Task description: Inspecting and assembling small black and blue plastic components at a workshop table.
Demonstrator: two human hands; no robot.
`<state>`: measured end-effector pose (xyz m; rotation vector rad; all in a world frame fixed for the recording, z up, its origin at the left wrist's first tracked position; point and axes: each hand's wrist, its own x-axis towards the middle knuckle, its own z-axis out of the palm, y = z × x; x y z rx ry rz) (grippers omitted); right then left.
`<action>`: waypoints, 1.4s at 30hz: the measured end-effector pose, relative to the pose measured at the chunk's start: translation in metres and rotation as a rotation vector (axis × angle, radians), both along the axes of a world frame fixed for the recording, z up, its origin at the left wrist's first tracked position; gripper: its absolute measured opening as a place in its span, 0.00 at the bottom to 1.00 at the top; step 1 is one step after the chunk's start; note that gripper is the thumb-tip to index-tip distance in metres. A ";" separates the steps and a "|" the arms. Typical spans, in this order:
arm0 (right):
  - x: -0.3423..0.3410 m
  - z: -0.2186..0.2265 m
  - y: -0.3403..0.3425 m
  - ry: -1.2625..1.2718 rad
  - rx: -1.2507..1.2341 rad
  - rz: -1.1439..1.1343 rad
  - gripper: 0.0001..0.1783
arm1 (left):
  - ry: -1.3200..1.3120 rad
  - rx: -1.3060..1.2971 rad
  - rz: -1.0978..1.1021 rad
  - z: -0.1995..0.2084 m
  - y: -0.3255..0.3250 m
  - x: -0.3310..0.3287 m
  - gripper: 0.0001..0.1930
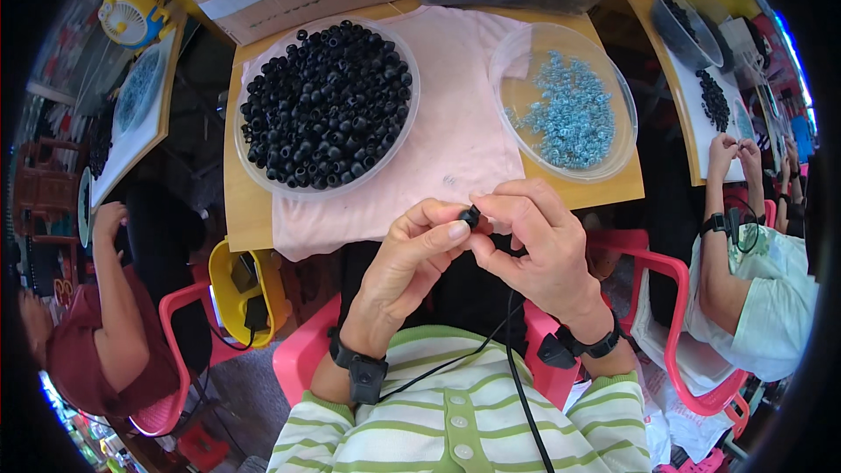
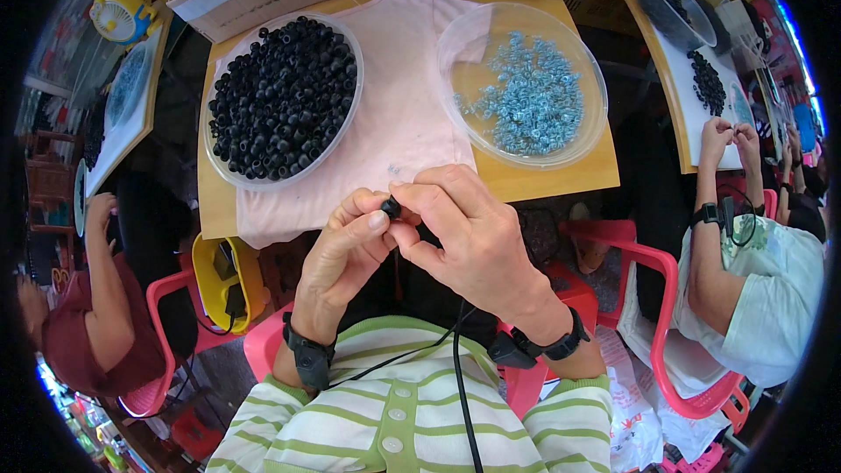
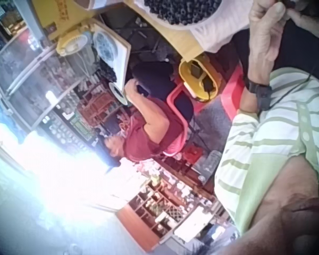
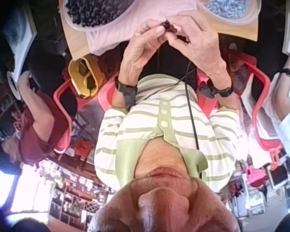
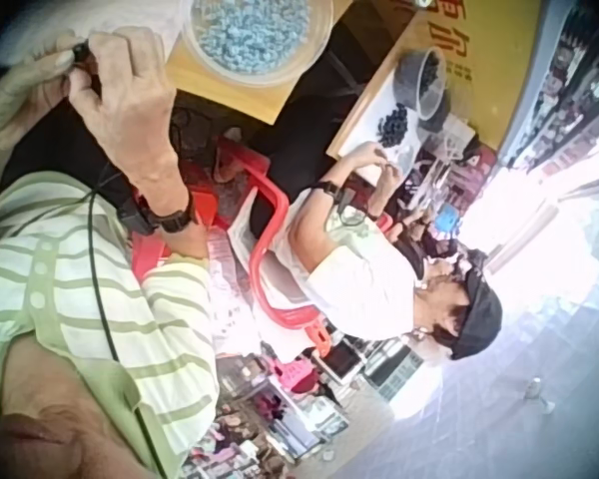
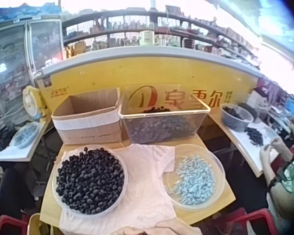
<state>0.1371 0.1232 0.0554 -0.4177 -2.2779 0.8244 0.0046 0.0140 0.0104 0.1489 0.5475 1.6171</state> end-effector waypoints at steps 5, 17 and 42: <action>-0.002 -0.001 0.001 0.033 0.043 0.026 0.18 | -0.011 -0.008 0.001 0.001 -0.004 0.002 0.06; -0.010 0.005 0.006 0.076 0.234 0.174 0.16 | 0.005 -0.069 -0.022 0.017 -0.008 -0.006 0.06; -0.065 0.079 0.147 -0.183 0.304 -0.227 0.11 | 2.080 -0.500 0.592 0.028 0.023 -0.089 0.12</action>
